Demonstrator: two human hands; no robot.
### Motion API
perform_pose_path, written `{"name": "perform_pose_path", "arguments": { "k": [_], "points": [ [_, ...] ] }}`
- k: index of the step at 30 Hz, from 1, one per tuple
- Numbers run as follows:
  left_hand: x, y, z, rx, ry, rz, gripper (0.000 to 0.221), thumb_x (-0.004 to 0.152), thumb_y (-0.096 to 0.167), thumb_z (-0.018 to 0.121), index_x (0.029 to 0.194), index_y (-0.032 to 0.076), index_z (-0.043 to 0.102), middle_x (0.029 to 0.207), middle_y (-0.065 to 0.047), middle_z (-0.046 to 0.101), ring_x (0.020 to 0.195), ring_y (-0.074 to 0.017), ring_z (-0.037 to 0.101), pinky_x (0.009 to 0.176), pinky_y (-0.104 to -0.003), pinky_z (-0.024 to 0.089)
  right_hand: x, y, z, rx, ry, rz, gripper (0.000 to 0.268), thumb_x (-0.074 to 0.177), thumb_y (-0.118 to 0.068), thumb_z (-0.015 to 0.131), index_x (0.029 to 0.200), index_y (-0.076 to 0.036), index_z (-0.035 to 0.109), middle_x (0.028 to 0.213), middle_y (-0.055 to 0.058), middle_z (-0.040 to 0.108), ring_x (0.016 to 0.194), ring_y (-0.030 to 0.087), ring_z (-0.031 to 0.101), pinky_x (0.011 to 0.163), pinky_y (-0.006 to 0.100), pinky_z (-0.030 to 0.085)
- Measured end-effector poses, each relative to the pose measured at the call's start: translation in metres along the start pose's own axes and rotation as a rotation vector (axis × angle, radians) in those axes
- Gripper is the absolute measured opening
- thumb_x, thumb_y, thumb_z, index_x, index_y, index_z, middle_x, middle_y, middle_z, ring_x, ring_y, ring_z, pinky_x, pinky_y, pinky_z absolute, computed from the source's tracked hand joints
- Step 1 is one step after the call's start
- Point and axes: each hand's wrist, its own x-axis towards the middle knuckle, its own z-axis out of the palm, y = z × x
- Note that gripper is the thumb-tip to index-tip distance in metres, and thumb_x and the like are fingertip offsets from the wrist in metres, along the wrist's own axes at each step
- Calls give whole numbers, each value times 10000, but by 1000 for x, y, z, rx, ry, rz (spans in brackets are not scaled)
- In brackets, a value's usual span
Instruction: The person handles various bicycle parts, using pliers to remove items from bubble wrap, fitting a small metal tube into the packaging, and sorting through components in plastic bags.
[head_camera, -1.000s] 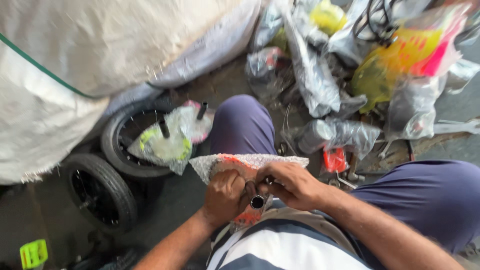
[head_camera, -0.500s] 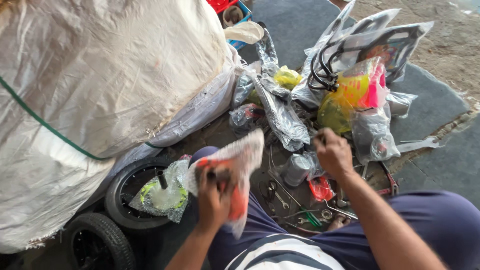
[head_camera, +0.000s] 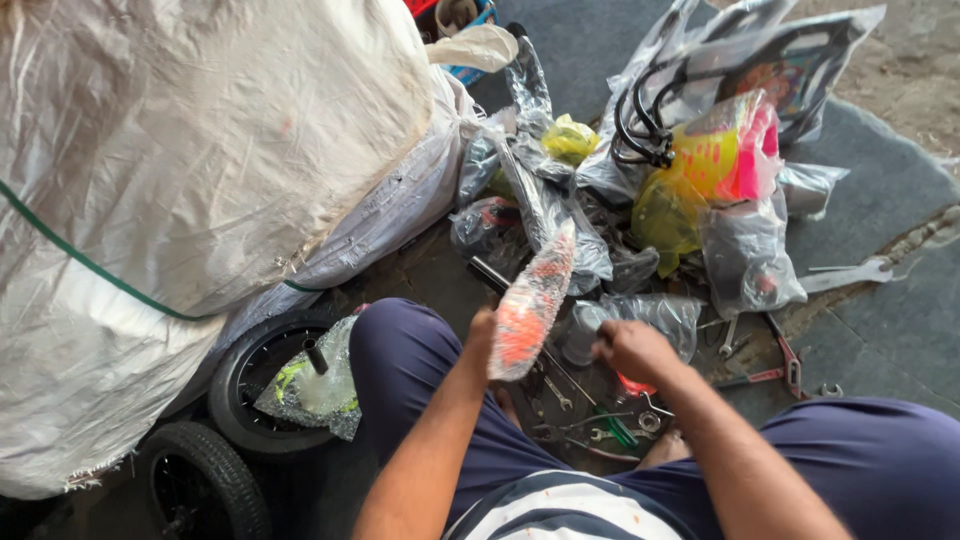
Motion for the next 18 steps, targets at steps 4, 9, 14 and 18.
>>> {"name": "perform_pose_path", "arguments": {
  "k": [4,9,14,18],
  "points": [
    [7,-3,12,1021,307,320,421,922,360,696,1210,52,698,1149,-178,726,1078,-352,674,945,-467,523,-26,-30,-92,93,127,16,386,880,-388,686,1150,-112,680,1103,118,722,1011,339,696,853,463,550],
    [47,-23,7,1311,491,360,447,849,350,749,1200,83,680,1245,-176,692,1189,-380,631,1017,-483,474,-46,-30,-140,127,310,-51,394,847,-365,722,1150,-117,679,1120,116,715,1021,348,688,853,452,546],
    [62,3,43,1166,855,903,537,813,99,637,1336,57,525,1252,-237,605,1162,-433,586,1007,-510,459,-50,-40,-136,116,350,-72,516,779,-371,791,1225,-158,644,1058,95,704,1014,336,680,814,439,558],
    [92,50,134,1074,455,1042,477,856,164,686,1293,22,559,1235,-194,628,1140,-359,598,1003,-467,466,-49,-35,-134,222,447,-283,501,785,-360,810,1182,-110,633,1078,111,701,992,352,685,806,432,575]
  ]
}}
